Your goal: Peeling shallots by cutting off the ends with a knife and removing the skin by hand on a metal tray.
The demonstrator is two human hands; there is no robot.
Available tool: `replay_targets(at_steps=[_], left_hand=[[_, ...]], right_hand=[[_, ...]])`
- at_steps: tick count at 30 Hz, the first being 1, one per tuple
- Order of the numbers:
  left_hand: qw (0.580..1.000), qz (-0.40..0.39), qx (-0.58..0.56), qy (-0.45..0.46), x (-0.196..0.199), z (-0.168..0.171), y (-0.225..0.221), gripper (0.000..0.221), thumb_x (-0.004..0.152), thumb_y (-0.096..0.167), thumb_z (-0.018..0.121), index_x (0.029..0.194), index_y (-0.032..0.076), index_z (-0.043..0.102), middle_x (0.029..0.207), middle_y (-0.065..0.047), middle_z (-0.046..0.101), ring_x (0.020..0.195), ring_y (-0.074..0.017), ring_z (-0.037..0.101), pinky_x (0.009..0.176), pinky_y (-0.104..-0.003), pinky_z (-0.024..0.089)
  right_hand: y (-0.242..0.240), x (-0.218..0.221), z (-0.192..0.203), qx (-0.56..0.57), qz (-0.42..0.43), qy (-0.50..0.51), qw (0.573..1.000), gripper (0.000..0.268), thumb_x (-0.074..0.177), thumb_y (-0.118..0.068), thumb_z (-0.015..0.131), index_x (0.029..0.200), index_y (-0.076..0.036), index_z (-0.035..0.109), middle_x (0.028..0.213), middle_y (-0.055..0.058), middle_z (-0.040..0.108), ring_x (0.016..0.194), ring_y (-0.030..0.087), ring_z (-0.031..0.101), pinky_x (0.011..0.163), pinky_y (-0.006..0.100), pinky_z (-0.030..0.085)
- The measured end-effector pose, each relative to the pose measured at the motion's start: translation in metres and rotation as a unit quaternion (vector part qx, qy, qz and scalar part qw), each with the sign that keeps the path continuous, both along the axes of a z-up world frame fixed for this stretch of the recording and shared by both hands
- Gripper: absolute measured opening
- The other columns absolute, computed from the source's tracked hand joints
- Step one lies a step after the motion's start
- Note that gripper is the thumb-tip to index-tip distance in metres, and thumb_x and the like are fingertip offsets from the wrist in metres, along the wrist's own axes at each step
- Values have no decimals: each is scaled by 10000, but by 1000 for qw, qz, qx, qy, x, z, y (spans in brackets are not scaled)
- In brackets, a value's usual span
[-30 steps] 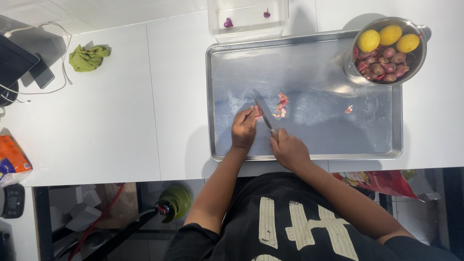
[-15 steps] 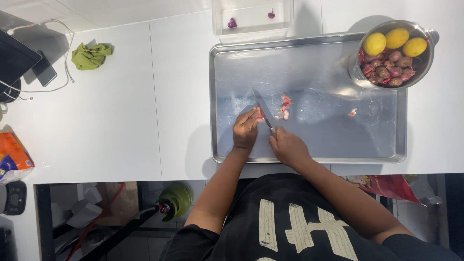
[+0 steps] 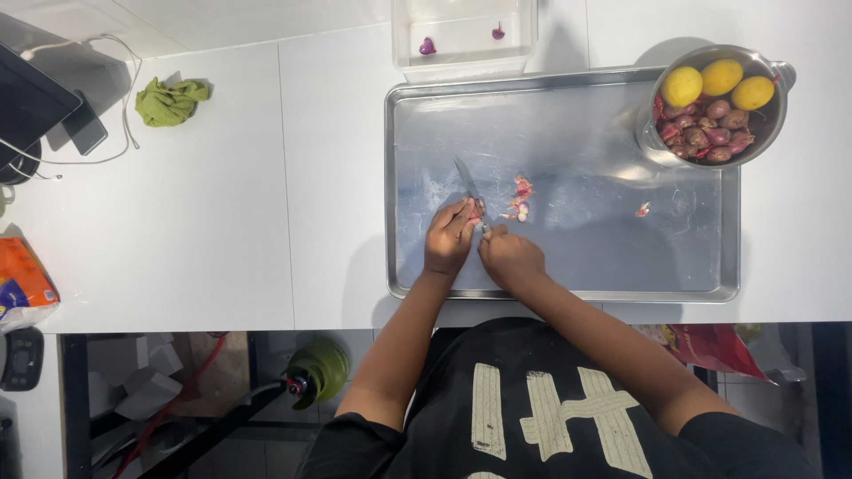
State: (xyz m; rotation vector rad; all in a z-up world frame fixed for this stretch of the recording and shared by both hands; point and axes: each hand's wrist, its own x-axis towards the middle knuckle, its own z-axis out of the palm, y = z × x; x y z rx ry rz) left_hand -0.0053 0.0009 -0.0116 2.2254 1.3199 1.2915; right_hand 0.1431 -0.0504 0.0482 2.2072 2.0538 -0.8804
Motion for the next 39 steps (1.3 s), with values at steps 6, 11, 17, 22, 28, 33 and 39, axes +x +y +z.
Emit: replay_targets(at_steps=[6,11,17,22,28,33,39], left_hand=[[996,10,-92,3,0,4,5,408,828,227,859,1184,59,748,1003,-89,766,1000,-266,744,933,-371,590],[944,24,-254,-209,10,47,-7,452,862,49,809,1288,18,659,1011,-125,742,971,-227,713,915,-348,578],[886,-65,-295,-352,16,101,-33,487,917,-69,705,1384,-21,573,1174,-182,715,1097,-197,691,988,-310,562],[916,-67,-253,-305,10,148,-45,454,912,12,747,1349,17,624,1215,-161,727,1128,-218,687,957,-321,563],[817,-111,-287,-488,15,139,-50,441,955,70,719,1366,-19,588,1227,-128,728,1105,-137,694,965,-264,544],[606,-129,-389,-681,21,145,-54,488,976,122,698,1406,-46,539,1325,-198,672,1126,-183,703,932,-176,595],[564,-158,-409,-700,15,144,-41,533,982,234,695,1431,-5,536,1315,-185,670,1103,-176,708,913,-188,612]], right_hand=[[-9,14,17,-10,-36,14,999,421,1028,-418,468,1038,-14,581,780,227,736,827,446,763,685,551,595],[-17,28,37,20,-88,-21,996,436,1029,-445,460,1148,-39,567,854,239,744,869,431,766,763,532,589],[-12,15,94,217,-110,115,963,429,995,-378,646,1197,-1,624,998,177,625,928,331,676,787,396,549],[-4,-4,142,-12,-345,575,742,386,989,-243,690,1243,42,635,982,90,601,897,179,643,853,316,582],[-6,0,151,-17,-360,641,678,117,940,-104,753,953,-24,668,823,59,604,765,162,678,765,306,566],[-13,3,162,-27,-373,650,662,138,955,-112,731,1008,-26,638,829,48,627,772,140,672,753,259,565],[-19,23,142,-1,-408,562,719,210,983,-203,718,1067,-26,642,856,20,643,783,108,660,747,228,554]])
